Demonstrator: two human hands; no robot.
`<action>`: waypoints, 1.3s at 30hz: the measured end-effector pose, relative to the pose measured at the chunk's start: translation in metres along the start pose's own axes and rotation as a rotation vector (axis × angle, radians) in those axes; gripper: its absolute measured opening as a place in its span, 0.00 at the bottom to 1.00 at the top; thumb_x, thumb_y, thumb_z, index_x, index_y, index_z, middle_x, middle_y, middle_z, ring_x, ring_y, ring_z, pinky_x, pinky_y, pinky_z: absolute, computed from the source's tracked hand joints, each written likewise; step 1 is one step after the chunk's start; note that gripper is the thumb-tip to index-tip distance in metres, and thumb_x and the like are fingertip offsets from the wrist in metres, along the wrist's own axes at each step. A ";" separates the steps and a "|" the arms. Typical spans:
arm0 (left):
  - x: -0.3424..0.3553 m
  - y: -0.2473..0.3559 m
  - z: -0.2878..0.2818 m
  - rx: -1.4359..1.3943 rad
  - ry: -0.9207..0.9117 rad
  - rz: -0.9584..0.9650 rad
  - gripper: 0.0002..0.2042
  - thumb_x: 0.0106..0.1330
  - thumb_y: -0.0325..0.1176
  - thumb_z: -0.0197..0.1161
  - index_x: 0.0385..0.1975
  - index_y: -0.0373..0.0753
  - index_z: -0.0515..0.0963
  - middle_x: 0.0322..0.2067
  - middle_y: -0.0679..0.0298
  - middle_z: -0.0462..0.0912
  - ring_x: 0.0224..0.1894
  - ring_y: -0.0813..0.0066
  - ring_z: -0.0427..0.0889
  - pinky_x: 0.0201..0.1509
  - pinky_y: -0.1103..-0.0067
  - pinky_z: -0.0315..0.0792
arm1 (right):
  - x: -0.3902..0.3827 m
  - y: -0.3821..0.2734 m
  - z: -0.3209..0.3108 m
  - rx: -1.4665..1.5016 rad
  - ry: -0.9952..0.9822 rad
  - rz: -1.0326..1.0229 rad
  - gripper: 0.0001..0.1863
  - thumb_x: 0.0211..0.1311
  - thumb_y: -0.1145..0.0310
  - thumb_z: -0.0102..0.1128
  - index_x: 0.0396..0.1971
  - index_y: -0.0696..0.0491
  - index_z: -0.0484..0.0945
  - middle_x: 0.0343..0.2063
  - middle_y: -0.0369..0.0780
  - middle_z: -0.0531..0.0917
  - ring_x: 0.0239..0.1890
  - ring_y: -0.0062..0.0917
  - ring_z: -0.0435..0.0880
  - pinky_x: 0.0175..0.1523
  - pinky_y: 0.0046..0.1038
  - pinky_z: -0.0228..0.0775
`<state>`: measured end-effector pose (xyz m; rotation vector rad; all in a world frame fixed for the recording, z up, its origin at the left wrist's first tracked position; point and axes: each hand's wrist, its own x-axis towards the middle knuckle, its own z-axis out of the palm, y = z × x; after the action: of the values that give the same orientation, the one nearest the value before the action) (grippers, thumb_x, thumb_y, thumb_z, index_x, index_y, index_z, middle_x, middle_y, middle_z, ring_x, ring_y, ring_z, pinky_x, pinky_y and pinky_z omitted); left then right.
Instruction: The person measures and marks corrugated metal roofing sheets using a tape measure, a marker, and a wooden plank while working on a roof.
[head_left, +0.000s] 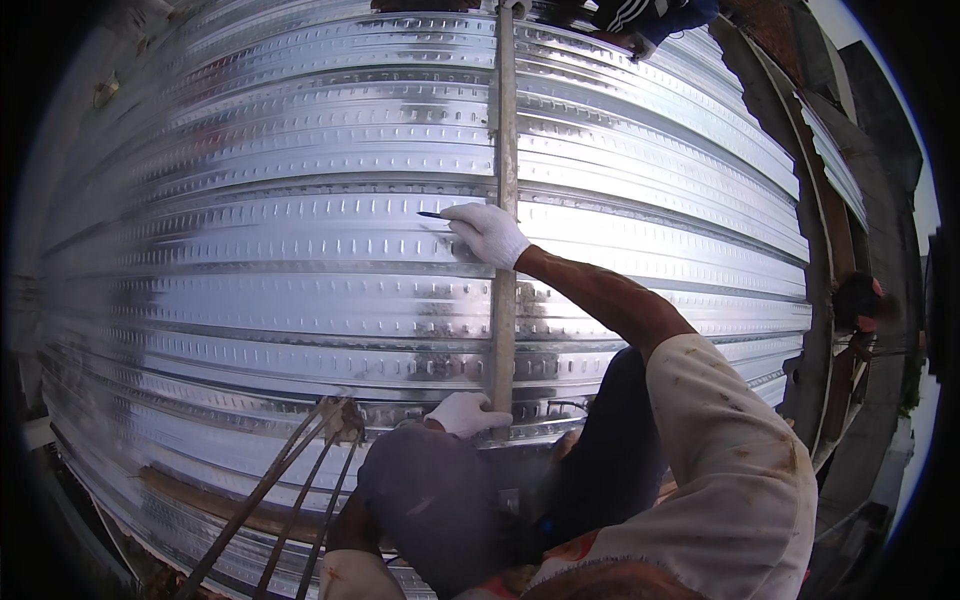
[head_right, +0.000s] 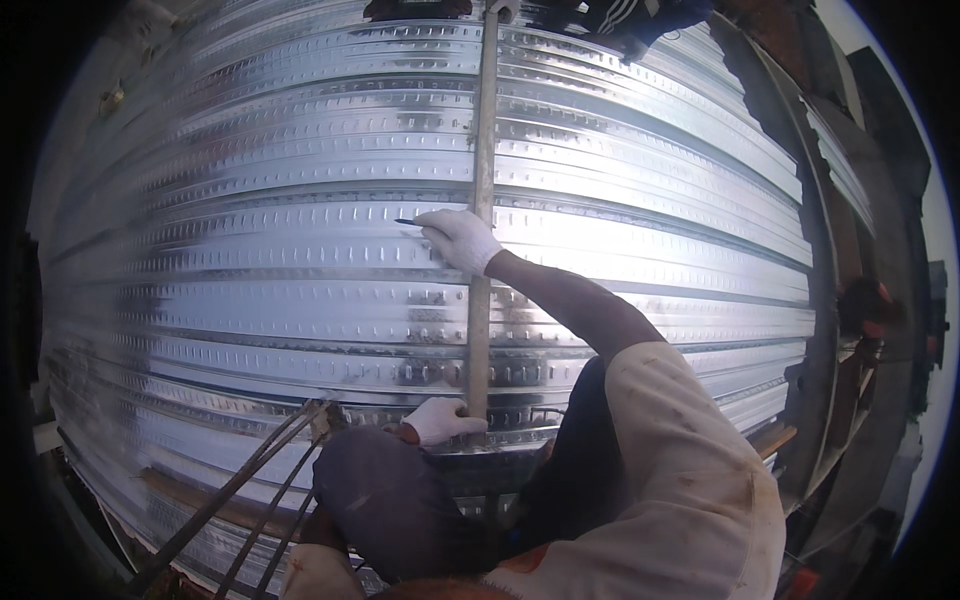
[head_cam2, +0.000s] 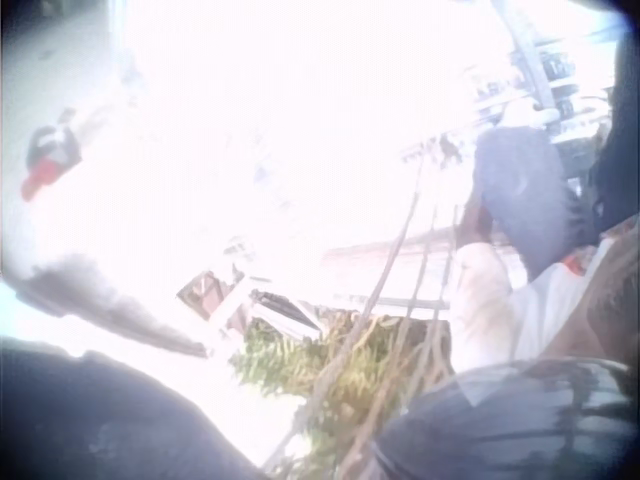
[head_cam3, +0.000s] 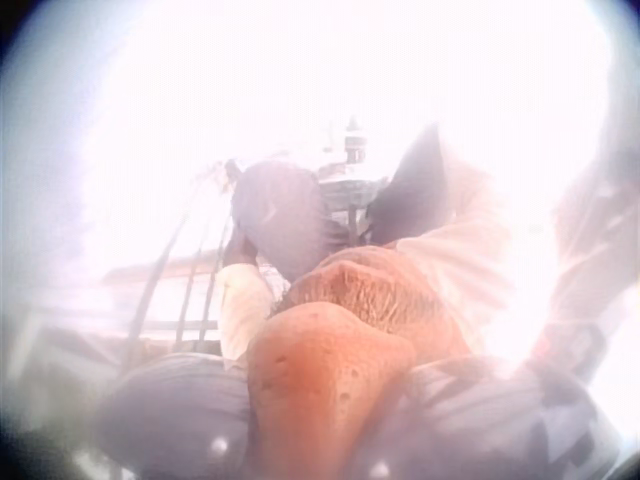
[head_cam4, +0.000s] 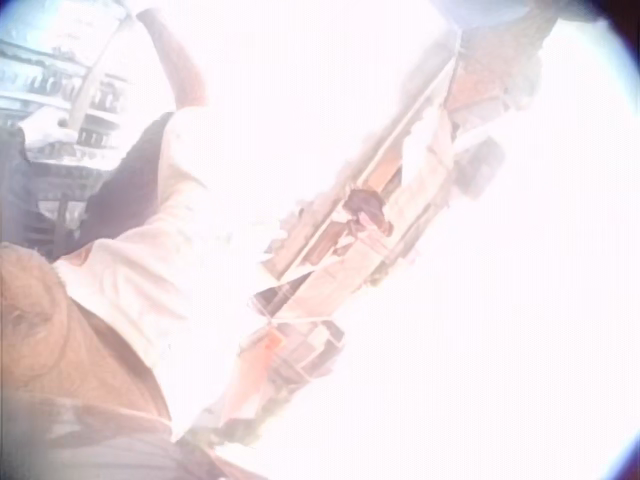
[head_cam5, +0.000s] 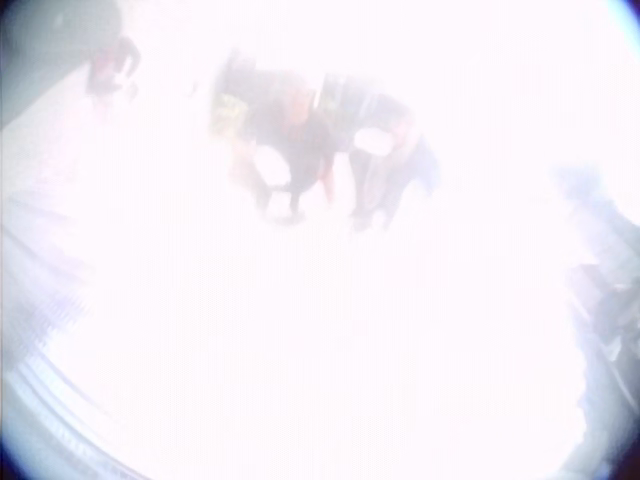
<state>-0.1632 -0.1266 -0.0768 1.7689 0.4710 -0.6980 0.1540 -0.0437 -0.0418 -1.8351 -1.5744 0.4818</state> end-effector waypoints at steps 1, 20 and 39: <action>-0.001 -0.001 -0.003 0.001 -0.017 -0.015 0.38 0.65 0.70 0.72 0.47 0.31 0.89 0.39 0.50 0.92 0.45 0.53 0.92 0.53 0.65 0.81 | 0.001 -0.003 0.002 0.016 0.012 0.012 0.16 0.79 0.65 0.61 0.59 0.51 0.86 0.41 0.47 0.91 0.46 0.46 0.90 0.54 0.45 0.82; -0.133 0.083 -0.176 -0.752 0.530 0.202 0.30 0.81 0.36 0.64 0.78 0.31 0.68 0.67 0.50 0.82 0.67 0.61 0.84 0.68 0.68 0.80 | 0.000 0.011 0.000 -0.045 0.015 -0.037 0.13 0.80 0.63 0.60 0.55 0.51 0.86 0.38 0.47 0.90 0.44 0.49 0.89 0.51 0.51 0.79; 0.101 0.100 -0.037 -0.198 1.470 -0.159 0.27 0.72 0.44 0.70 0.64 0.33 0.79 0.58 0.44 0.82 0.61 0.41 0.80 0.69 0.53 0.72 | -0.007 0.006 -0.001 0.428 0.246 0.139 0.15 0.80 0.65 0.63 0.58 0.55 0.87 0.50 0.49 0.91 0.55 0.44 0.91 0.61 0.38 0.81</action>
<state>-0.0166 -0.1244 -0.0644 1.7955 1.5759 0.6874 0.1576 -0.0512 -0.0465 -1.6070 -1.0866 0.5809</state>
